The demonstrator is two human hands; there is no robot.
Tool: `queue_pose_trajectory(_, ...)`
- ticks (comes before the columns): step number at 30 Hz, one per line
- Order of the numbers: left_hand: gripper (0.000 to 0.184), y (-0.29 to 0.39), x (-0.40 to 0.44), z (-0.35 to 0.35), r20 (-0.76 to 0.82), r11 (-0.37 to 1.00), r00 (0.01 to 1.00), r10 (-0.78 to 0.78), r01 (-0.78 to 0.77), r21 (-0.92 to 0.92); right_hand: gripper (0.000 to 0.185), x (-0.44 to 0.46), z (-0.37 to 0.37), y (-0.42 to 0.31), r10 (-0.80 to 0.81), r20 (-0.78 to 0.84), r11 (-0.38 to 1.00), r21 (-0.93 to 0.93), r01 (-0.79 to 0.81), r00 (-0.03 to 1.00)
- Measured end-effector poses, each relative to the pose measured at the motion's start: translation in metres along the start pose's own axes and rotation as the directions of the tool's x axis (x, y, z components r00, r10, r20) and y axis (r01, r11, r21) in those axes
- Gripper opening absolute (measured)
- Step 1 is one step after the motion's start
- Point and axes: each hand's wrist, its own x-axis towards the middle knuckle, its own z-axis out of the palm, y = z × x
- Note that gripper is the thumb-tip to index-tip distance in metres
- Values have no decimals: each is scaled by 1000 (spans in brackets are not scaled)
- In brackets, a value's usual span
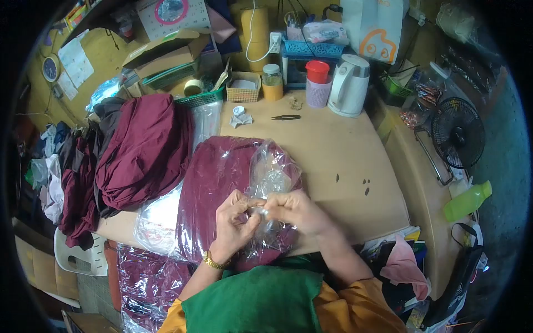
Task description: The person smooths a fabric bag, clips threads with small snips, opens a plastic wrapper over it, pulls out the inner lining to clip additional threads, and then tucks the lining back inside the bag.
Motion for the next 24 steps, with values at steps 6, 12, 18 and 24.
queue_pose_trajectory(6,26,23,10,0,-123,991,992,12,-28,-128,16,-5,2,-3,312,-3,797,546,-260,950)
queue_pose_trajectory(12,30,12,12,2,-73,972,972,222,-227,-67,16,-6,-1,2,257,13,800,559,-220,966)
queue_pose_trajectory(18,26,9,11,3,-59,977,979,193,-197,-82,15,-4,2,3,259,-44,848,489,-205,965)
queue_pose_trajectory(24,25,19,14,-4,-30,985,987,161,-159,66,14,11,-26,-18,-111,-569,969,-245,-39,815)
